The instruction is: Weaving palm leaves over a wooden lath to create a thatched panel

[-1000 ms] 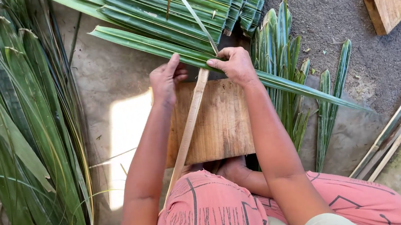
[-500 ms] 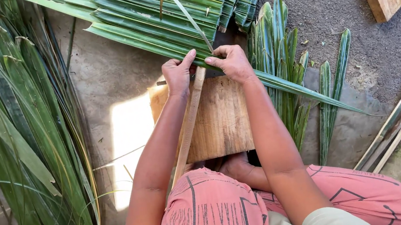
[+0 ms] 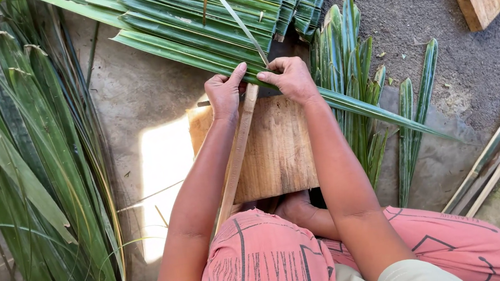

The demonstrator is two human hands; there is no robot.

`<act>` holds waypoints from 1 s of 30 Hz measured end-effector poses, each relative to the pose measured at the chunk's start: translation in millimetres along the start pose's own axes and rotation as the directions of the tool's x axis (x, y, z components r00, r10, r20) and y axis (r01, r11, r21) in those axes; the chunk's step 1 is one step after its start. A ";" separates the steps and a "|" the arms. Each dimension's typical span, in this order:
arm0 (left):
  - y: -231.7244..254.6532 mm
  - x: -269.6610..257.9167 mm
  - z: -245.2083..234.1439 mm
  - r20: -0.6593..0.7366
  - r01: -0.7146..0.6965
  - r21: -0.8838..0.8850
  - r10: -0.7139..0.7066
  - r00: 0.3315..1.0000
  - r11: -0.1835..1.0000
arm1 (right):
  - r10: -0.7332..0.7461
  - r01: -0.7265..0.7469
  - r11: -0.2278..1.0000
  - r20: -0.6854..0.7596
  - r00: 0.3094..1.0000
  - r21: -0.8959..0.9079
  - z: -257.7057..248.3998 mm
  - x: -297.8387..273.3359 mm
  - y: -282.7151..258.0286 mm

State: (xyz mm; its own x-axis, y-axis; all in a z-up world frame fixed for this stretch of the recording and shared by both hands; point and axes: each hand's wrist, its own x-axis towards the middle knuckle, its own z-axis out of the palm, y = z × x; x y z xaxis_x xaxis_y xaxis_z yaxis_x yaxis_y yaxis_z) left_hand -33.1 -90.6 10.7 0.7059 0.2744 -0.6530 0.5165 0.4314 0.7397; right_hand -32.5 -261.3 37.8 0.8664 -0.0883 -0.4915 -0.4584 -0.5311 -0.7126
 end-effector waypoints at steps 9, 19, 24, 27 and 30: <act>7.4 -0.2 3.5 -0.005 -0.055 0.061 0.056 0.998 0.997 | -0.117 0.076 0.988 -0.330 0.937 -0.136 -1.6 -57.8 -43.0; -10.8 8.0 -0.6 -0.021 -0.054 0.122 0.057 0.998 0.991 | 0.144 -0.187 0.975 -0.302 0.942 -0.119 7.5 -46.0 -31.8; -17.7 11.1 -1.8 -0.035 -0.046 0.046 0.048 0.998 0.998 | 0.177 -0.229 0.956 -0.264 0.948 -0.181 12.3 -36.3 -37.8; -23.7 13.4 -2.9 -0.028 -0.047 0.026 0.047 0.998 0.999 | 0.202 -0.256 0.944 -0.253 0.946 -0.206 10.0 -35.3 -50.7; -25.9 16.3 -4.1 -0.025 -0.052 0.028 0.052 0.998 0.998 | 0.277 -0.344 0.904 -0.267 0.923 -0.252 13.3 -38.7 -69.5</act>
State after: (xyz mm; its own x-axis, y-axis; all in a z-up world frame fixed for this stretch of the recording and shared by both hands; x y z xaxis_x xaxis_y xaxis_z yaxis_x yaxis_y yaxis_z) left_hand -36.9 -93.8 -19.8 0.7195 0.3182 -0.6173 0.4926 0.3928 0.7765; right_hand -36.8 -209.7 99.7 0.7257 -0.4537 -0.5172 -0.6629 -0.6624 -0.3492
